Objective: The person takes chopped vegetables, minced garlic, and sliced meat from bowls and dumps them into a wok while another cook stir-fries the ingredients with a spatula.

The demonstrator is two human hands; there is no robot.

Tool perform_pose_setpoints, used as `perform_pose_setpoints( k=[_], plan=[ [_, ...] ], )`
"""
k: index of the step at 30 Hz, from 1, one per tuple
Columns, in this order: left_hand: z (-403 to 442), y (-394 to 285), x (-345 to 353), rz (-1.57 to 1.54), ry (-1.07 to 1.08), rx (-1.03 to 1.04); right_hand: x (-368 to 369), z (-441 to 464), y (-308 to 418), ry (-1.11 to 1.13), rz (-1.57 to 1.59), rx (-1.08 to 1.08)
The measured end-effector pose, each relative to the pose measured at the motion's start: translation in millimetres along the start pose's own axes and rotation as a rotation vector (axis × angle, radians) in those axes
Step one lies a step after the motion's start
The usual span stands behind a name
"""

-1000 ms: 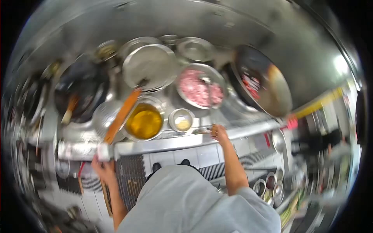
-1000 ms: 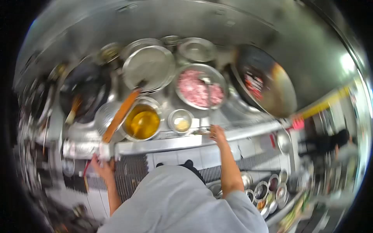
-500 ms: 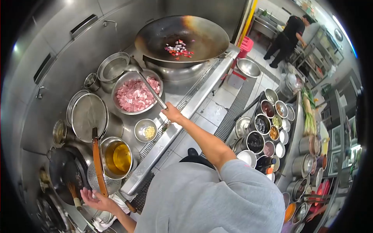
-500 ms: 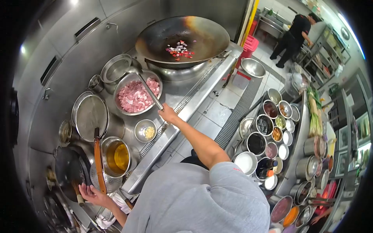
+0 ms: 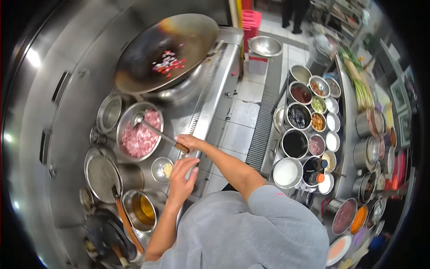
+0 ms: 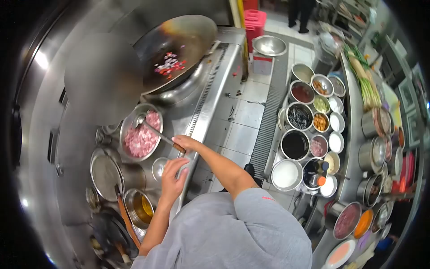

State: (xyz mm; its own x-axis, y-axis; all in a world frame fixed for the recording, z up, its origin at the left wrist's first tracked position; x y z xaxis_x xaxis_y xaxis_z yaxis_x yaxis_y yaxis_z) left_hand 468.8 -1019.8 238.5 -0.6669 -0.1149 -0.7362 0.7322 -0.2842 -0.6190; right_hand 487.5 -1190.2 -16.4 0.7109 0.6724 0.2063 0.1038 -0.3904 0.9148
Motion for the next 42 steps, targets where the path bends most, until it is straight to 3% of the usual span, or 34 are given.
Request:
perform_pose_setpoints(
  k=[3, 6, 9, 11, 14, 18, 20, 22, 29, 35, 37, 38, 42],
  plan=[
    [57.6, 19.8, 70.2, -0.038, 0.153, 0.053, -67.6, 21.9, -54.1, 0.060, -0.128, -0.211],
    [119.2, 61.8, 138.0, 0.025, 0.298, 0.068, -144.3, -38.3, -89.8, -0.051, 0.314, 0.084],
    [176.5, 116.6, 205.6, 0.362, 0.253, 0.210, -229.6, -39.6, -174.2, -0.367, 0.407, 0.227],
    [206.7, 173.0, 245.6, 0.446, 0.290, 0.151, -280.0, -40.8, -240.4, -0.637, 0.502, 0.321],
    [248.9, 203.6, 279.7, 0.516, 0.325, 0.129, -345.4, -31.2, -338.7, -0.980, 0.416, 0.505],
    [265.8, 220.2, 307.2, 0.540, 0.381, 0.094, -404.9, -20.4, -364.6, -1.062, 0.325, 0.711],
    [265.7, 228.4, 316.3, 0.533, 0.388, 0.084, -439.7, 16.0, -386.4, -1.100, 0.140, 0.719],
    [266.5, 232.4, 316.7, 0.531, 0.398, 0.077, -472.8, 51.4, -392.9, -1.092, 0.239, 0.706],
    [264.2, 247.6, 321.7, 0.555, 0.448, 0.089, -582.5, 188.8, -427.8, -1.074, 0.031, 0.459],
    [261.7, 253.9, 319.5, 0.547, 0.496, 0.102, -654.8, 257.3, -456.1, -1.085, -0.039, 0.428],
    [277.7, 239.8, 332.0, 0.741, 0.455, 0.124, -675.2, 276.0, -463.5, -1.095, -0.041, 0.387],
    [267.1, 250.6, 324.3, 0.566, 0.567, 0.040, -683.7, 285.2, -465.1, -1.106, -0.043, 0.373],
    [258.8, 254.2, 319.2, 0.605, 0.541, 0.044, -719.7, 326.0, -484.4, -1.146, -0.080, 0.306]
  ],
)
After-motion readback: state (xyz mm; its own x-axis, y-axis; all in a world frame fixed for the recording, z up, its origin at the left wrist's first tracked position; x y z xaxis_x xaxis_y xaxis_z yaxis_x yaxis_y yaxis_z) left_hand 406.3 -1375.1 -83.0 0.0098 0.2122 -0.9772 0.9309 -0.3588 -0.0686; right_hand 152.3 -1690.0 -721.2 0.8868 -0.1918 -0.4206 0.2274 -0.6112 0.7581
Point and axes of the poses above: each hand's wrist, its own z-axis towards the middle knuckle, its own x-axis out of the palm, y = z × x, the point moved 6 cm from there along z, towards the middle knuckle, and after that the axes turned 5 degrees about z, right-handed, at the moved point
